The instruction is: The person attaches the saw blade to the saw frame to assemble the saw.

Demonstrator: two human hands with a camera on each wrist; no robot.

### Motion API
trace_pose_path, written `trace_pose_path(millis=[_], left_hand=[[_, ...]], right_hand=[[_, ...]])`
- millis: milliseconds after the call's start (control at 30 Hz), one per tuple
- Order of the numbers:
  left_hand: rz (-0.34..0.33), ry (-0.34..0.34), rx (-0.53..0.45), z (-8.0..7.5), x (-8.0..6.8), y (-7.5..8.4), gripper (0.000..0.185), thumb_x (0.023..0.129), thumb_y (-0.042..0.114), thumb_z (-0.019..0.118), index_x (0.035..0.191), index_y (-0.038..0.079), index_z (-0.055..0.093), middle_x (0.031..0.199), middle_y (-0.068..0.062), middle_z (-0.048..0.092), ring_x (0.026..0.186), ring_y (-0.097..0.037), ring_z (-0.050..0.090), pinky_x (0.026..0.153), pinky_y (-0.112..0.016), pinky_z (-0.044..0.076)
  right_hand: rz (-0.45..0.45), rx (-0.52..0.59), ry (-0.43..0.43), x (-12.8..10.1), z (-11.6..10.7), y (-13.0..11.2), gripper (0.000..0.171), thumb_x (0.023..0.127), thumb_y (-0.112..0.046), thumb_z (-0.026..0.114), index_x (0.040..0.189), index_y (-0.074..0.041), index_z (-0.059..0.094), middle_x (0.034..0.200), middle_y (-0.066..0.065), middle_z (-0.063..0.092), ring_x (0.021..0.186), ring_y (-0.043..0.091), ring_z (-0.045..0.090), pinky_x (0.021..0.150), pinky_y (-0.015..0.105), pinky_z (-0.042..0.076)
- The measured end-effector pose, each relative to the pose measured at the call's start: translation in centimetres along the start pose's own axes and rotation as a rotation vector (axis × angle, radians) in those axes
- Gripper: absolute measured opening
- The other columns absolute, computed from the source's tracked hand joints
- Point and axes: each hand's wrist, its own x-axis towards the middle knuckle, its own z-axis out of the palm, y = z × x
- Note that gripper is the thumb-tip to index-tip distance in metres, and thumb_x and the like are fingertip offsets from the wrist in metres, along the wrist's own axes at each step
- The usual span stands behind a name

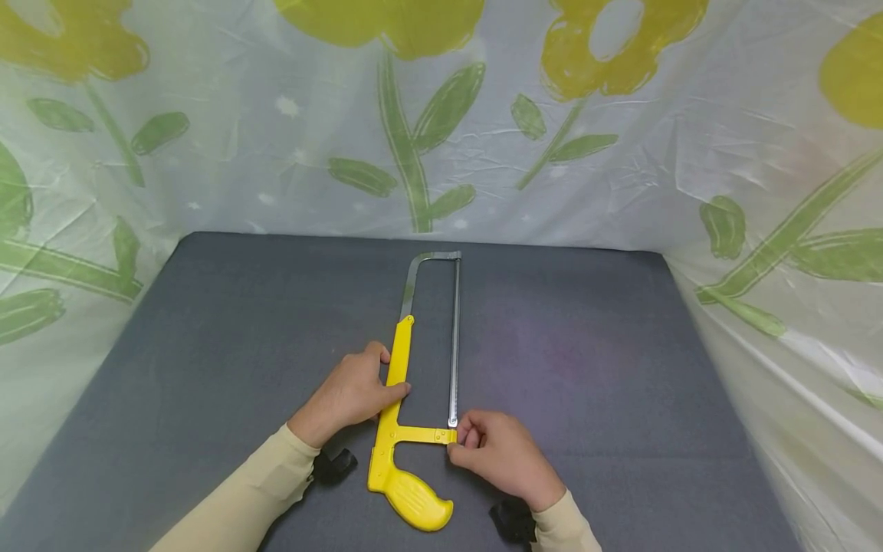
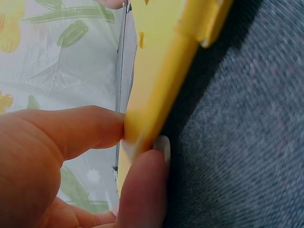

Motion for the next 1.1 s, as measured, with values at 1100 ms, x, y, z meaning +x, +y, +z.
trace_pose_path(millis=[1100], left_hand=[[0.01, 0.0, 0.0, -0.01, -0.03, -0.1, 0.047, 0.092, 0.027, 0.084, 0.12, 0.001, 0.056, 0.072, -0.008, 0.06, 0.051, -0.018, 0.057, 0.048, -0.027, 0.046]], right_hand=[[-0.056, 0.086, -0.087, -0.31, -0.79, 0.4, 0.013, 0.096, -0.026, 0.08, 0.098, -0.017, 0.071, 0.073, -0.006, 0.06, 0.054, 0.002, 0.049, 0.051, 0.022, 0.038]])
